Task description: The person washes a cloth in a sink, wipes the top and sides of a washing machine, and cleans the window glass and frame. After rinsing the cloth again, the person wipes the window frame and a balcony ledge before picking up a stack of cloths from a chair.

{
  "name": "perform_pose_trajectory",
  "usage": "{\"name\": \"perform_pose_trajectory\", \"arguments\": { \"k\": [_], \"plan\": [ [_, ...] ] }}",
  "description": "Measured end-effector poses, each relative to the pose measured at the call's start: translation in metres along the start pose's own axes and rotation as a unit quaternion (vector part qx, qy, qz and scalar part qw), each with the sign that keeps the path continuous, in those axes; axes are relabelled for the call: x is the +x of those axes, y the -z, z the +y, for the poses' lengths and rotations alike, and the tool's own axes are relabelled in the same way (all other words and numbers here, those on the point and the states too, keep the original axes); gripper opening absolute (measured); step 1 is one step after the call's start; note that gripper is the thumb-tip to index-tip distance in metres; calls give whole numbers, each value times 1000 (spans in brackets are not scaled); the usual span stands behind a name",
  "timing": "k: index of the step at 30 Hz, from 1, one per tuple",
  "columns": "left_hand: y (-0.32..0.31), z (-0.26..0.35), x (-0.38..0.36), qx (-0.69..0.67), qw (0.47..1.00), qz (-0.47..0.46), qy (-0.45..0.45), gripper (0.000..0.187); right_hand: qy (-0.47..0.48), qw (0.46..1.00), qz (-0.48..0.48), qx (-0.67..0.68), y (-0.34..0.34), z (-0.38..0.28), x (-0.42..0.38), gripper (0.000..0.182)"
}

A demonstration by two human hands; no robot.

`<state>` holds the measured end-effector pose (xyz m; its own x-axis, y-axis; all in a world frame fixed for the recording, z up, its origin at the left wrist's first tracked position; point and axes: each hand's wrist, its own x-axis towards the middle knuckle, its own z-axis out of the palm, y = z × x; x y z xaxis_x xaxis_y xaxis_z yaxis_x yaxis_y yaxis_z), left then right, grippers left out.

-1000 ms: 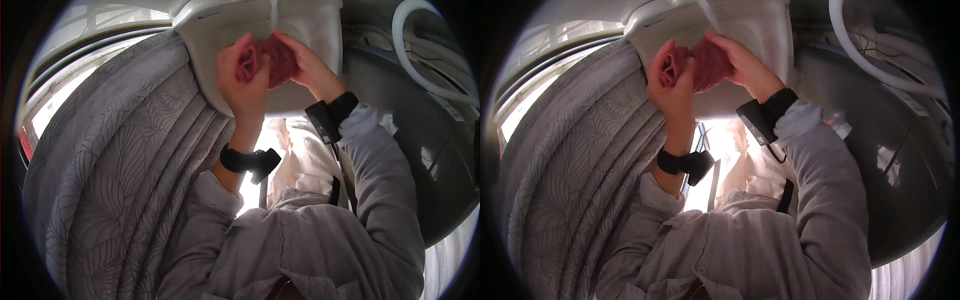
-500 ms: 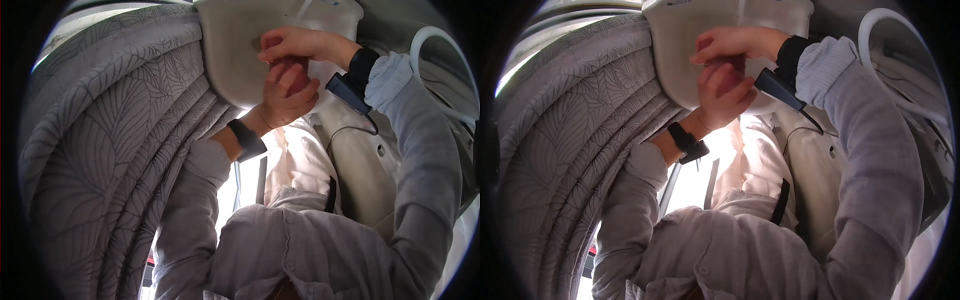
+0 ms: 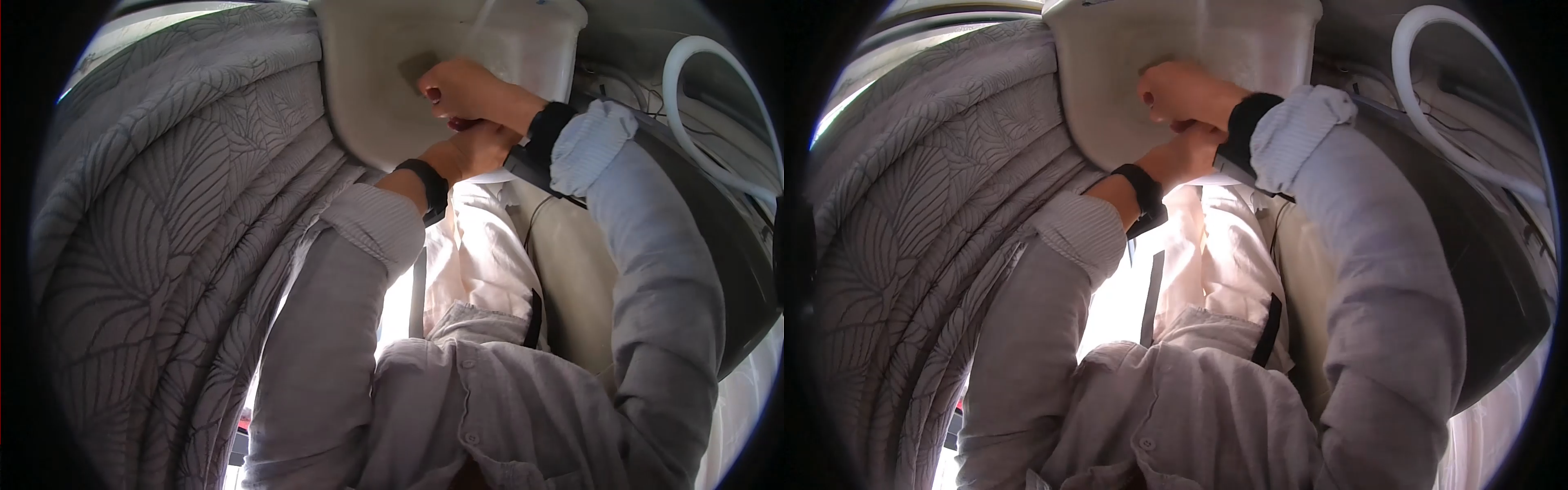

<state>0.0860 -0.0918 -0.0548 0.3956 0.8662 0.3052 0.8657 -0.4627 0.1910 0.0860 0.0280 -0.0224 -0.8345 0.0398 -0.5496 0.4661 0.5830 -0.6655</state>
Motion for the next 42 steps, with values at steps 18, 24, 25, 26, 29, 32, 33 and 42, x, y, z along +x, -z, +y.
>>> {"name": "perform_pose_trajectory", "arguments": {
  "k": [18,24,25,26,29,32,33,42],
  "plan": [
    [0,-110,45,-463,588,265,608,26,-92,784,387,477,27,76,-16,31],
    [-26,-122,61,-431,628,236,603,27,-105,749,591,281,57,62,-41,21],
    [-36,-124,57,-438,613,269,600,27,-50,724,628,281,68,47,-46,23],
    [-42,-128,53,-442,595,302,600,26,5,698,658,281,80,29,-51,25],
    [-42,-136,46,-421,621,296,591,25,38,746,630,214,104,-20,-64,30],
    [-32,-132,59,-461,629,273,563,24,49,759,641,101,110,-23,-62,24],
    [-25,-129,58,-512,580,295,561,24,58,765,639,60,111,-26,-60,22],
    [47,-88,12,-642,365,421,528,20,-22,824,564,-52,78,-77,-32,54]
  ]
}}
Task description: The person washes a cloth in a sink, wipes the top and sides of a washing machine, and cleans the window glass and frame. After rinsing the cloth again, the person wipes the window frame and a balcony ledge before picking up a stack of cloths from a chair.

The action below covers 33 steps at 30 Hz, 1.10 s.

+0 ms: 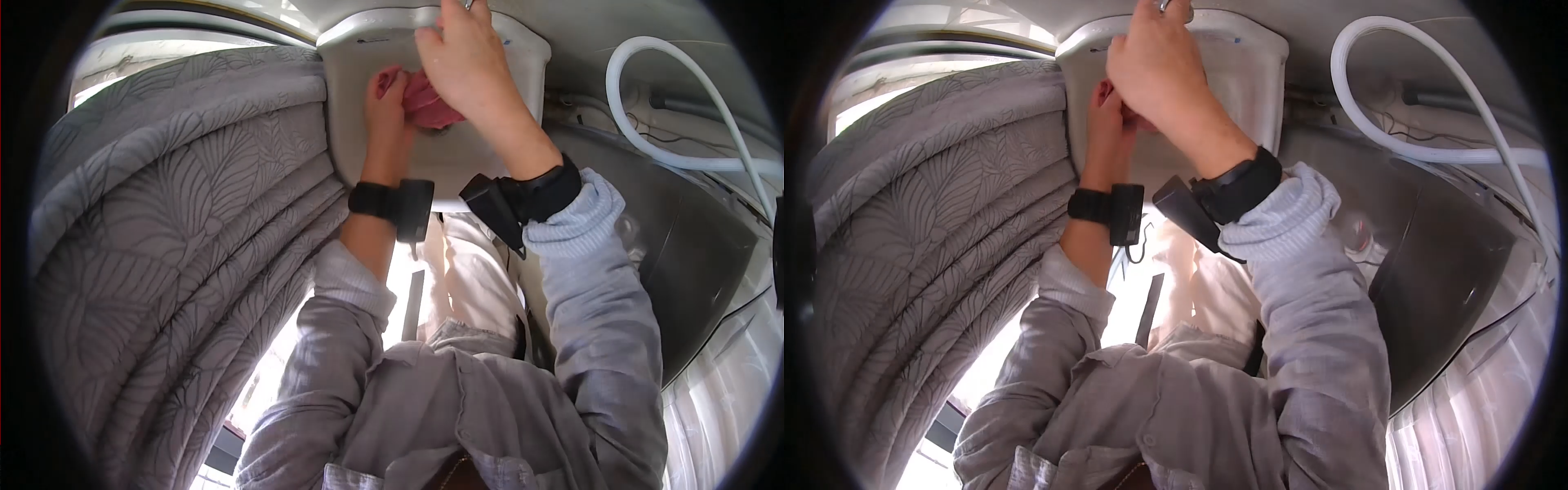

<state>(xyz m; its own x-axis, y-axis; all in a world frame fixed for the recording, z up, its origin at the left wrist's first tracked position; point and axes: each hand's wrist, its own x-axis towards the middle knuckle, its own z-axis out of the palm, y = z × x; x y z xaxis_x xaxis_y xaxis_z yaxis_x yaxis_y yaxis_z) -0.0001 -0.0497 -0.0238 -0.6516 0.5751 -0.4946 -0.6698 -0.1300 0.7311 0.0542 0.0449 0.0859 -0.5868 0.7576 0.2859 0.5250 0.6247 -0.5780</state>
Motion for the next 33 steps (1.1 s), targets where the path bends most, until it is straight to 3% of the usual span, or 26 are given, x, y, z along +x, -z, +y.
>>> {"name": "perform_pose_trajectory", "arguments": {
  "k": [1,4,5,6,8,11,14,17,20,21,24,25,28,29,32,33],
  "plan": [
    [3,5,-9,-17,1000,9,1,19,-101,975,-84,180,14,-1,1,54],
    [12,15,-34,-81,996,17,32,15,-70,902,46,424,8,45,-16,55],
    [12,20,-40,-108,993,17,42,16,-123,916,9,382,17,56,-27,69],
    [13,24,-49,-134,990,16,51,16,-218,857,-48,465,19,67,-42,70],
    [-1,40,-74,-173,981,33,85,17,-391,687,-161,590,20,79,-69,70],
    [-15,50,-93,-153,986,24,67,22,-297,521,-170,782,31,57,-86,65],
    [-30,66,-109,-73,997,25,-29,23,-270,619,-129,726,51,35,-84,47],
    [-68,102,-143,104,978,26,-180,19,-338,604,-140,708,76,13,-75,29],
    [-91,118,-181,292,886,-62,-354,17,-354,520,-159,761,98,4,-68,20],
    [-92,124,-187,366,807,-104,-451,20,-313,517,-206,769,104,0,-63,20],
    [-86,143,-206,400,695,-198,-564,23,-348,543,-273,714,118,-21,-54,21],
    [-85,149,-205,396,668,-220,-590,28,-319,541,-311,714,121,-19,-48,32],
    [-80,161,-199,399,657,-217,-601,31,-272,602,-366,655,149,-38,-27,46],
    [-73,166,-192,433,604,-251,-621,53,-276,623,-389,620,159,-44,-20,58],
    [-73,178,-203,417,694,-242,-534,88,-190,729,-381,537,173,-55,-5,53],
    [-72,183,-211,312,835,-306,-335,116,-173,759,-346,524,177,-60,-2,50]
  ]
}}
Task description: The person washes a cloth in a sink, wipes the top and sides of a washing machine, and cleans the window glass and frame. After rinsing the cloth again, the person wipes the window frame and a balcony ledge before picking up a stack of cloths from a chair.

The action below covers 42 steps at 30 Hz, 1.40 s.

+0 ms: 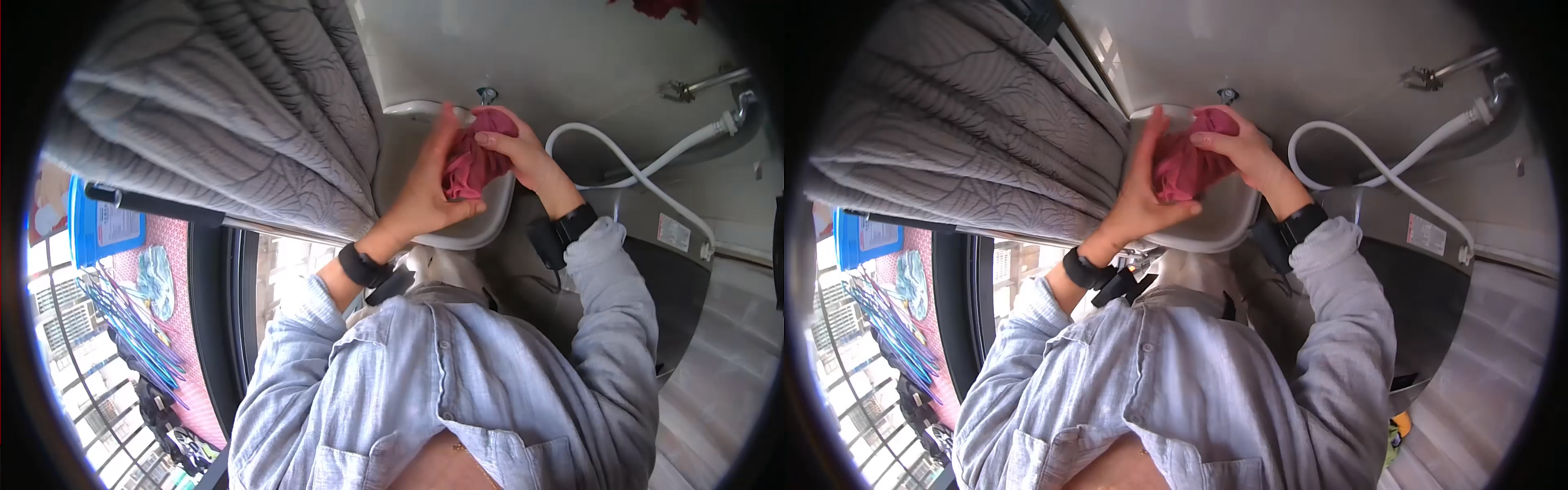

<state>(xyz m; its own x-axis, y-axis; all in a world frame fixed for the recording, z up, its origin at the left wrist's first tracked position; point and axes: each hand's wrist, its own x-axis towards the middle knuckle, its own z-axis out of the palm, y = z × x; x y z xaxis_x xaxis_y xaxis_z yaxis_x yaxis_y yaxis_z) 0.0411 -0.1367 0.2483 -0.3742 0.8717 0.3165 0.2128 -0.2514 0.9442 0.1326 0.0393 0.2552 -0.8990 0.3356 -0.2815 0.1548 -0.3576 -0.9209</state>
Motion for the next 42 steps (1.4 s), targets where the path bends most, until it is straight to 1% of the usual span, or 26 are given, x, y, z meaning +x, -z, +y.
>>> {"name": "perform_pose_trajectory", "arguments": {
  "k": [1,2,3,4,7,8,11,12,14,15,16,17,18,19,20,21,23,24,27,29,30,33,36,38,41,42],
  "plan": [
    [4,6,0,-19,999,34,-9,116,46,997,26,-54,-5,-6,-1,45],
    [4,5,3,-186,977,106,24,112,54,991,44,-118,-10,-13,-7,45],
    [1,5,8,-348,920,172,55,109,62,980,63,-180,-19,-23,-14,45],
    [0,18,17,-334,894,252,161,88,213,935,67,-276,-21,-18,-14,44],
    [16,-15,25,-489,819,115,277,69,437,780,76,-442,-37,-29,-21,43],
    [13,-19,24,-422,847,111,304,62,442,769,83,-454,-45,-34,-26,42],
    [7,5,26,-430,758,111,478,59,567,602,48,-560,-43,-38,-26,44],
    [7,9,27,-495,745,100,435,56,575,590,40,-566,-42,-34,-28,44],
    [6,11,30,-618,704,75,342,49,571,640,21,-514,-46,-28,-35,43],
    [6,4,34,-608,715,96,331,45,567,664,13,-487,-49,-26,-38,42],
    [5,-7,40,-599,724,118,321,41,544,716,4,-437,-53,-27,-44,37],
    [3,-17,42,-590,732,139,313,38,517,764,42,-383,-53,-25,-48,37],
    [4,-13,44,-607,728,131,289,28,487,806,81,-326,-52,-24,-51,38],
    [0,-8,48,-577,754,187,253,26,457,840,120,-266,-51,-24,-51,38],
    [-8,-2,49,-542,775,241,217,24,411,900,130,-57,-45,-11,-42,34],
    [-13,6,49,-504,792,294,180,23,379,914,145,25,-42,-8,-38,32],
    [-16,22,52,-425,841,305,136,24,308,917,170,186,-36,-4,-32,31],
    [-18,26,55,-384,863,309,113,26,298,918,178,193,-35,1,-27,29],
    [-25,27,57,-232,914,329,51,26,187,924,147,298,-31,6,-25,27],
    [-21,27,55,-34,950,308,-44,27,122,928,112,333,-29,1,-24,23],
    [-19,27,54,65,950,290,-92,28,91,928,94,350,-26,-1,-23,21],
    [-19,33,47,129,954,243,-118,25,18,942,11,334,-11,1,-15,24],
    [-22,36,42,180,950,204,-156,26,-78,950,-12,303,-10,-11,-12,28],
    [-23,35,39,229,933,162,-223,29,-127,949,-27,288,1,-5,-2,31],
    [-28,23,36,285,896,124,-316,29,-179,930,-136,290,18,2,18,30],
    [-29,20,32,303,888,104,-331,28,-190,948,-94,237,13,-1,21,26]
  ]
}}
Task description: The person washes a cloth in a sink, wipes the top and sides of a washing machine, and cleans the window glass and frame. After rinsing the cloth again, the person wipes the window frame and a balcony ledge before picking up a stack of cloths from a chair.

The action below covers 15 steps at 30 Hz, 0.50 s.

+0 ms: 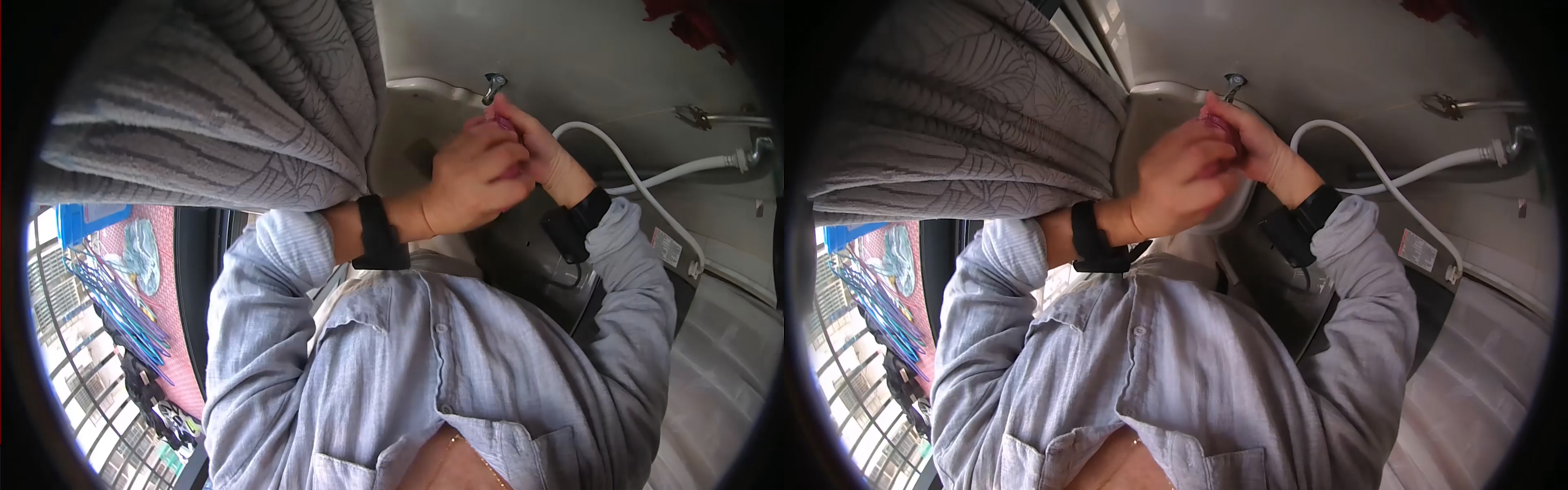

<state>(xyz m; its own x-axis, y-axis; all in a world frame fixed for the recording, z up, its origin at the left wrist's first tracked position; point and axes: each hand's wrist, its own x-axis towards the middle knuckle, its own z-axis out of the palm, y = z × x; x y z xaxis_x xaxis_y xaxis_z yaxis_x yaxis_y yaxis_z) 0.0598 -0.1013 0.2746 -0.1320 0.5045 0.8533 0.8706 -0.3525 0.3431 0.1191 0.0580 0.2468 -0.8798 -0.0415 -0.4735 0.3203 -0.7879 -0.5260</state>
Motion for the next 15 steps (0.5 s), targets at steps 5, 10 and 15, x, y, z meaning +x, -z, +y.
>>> {"name": "perform_pose_trajectory", "arguments": {
  "k": [5,10,15],
  "plan": [
    [-10,-9,-27,32,989,-71,-122,20,-28,963,57,-264,-27,-12,9,17],
    [-27,-28,-51,111,963,-141,-199,18,-27,915,50,-399,-11,-9,46,17],
    [-47,-43,-69,200,929,-198,-238,17,22,835,70,-545,-5,-3,70,16]
  ]
}}
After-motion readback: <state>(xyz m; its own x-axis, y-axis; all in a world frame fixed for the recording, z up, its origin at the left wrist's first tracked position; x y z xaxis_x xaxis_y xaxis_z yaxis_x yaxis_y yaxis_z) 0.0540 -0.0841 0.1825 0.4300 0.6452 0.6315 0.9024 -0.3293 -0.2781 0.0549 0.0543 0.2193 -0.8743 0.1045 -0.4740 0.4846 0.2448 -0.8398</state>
